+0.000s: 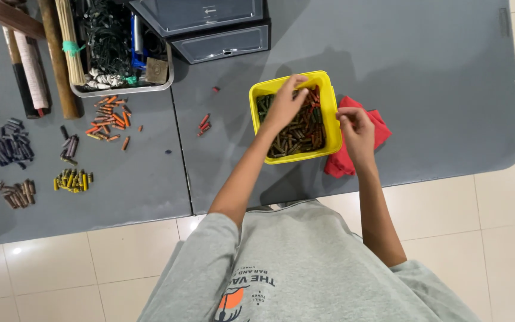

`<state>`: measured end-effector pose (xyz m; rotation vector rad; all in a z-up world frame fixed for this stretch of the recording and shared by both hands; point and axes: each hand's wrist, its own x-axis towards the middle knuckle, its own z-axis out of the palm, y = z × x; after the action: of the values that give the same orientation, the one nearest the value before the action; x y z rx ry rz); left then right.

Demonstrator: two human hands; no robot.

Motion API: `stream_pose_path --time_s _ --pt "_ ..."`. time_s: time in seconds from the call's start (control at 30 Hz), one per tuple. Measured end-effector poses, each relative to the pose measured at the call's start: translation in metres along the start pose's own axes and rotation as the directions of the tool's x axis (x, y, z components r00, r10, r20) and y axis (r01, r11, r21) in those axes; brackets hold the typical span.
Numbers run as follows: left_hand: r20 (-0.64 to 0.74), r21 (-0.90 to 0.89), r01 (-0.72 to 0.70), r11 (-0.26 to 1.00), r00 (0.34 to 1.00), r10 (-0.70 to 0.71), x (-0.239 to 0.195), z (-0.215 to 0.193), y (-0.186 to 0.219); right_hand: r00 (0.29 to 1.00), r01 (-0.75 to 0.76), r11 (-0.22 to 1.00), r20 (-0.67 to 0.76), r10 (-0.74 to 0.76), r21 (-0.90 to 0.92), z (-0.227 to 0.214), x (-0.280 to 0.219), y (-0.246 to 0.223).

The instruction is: The person sorts a collection of crayons on a gray table by color, picking them up and placing them into a yellow container. They organize the crayons into distinct piles before transferring them into the bin.

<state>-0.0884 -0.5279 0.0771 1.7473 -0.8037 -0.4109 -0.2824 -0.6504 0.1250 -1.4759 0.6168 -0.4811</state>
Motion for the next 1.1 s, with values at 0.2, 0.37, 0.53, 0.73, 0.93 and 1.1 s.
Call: stream_pose_path --time_s 0.2,0.37,0.53,0.73,0.93,1.1 --pt "-0.558 -0.146 -0.017 0.989 0.827 -0.068 -0.021 -0.104 0.036 0.912 0.409 0.706 0.255 -0.32 -0.578 0.038 0.017 -0.017" --pt "-0.689 0.363 0.448 0.817 0.72 -0.089 -0.085 -0.159 -0.077 0.889 0.438 0.518 0.44 -0.128 -0.735 0.063 0.059 0.059" --pt "-0.595 0.537 0.599 0.594 0.768 -0.236 -0.133 -0.174 -0.079 0.854 0.479 0.513 0.513 -0.086 -0.712 0.075 0.068 0.076" --pt "-0.458 0.696 0.467 0.545 0.874 -0.163 -0.144 -0.164 -0.123 0.893 0.403 0.477 0.45 -0.019 -0.781 0.082 0.077 0.071" --pt "-0.379 0.854 0.385 0.35 0.921 -0.089 -0.146 -0.143 -0.141 0.895 0.384 0.39 0.442 0.068 -0.837 0.083 0.074 0.062" --pt "-0.309 0.944 0.323 0.058 0.935 -0.172 -0.143 -0.141 -0.129 0.882 0.429 0.326 0.468 0.048 -0.842 0.081 0.074 0.091"
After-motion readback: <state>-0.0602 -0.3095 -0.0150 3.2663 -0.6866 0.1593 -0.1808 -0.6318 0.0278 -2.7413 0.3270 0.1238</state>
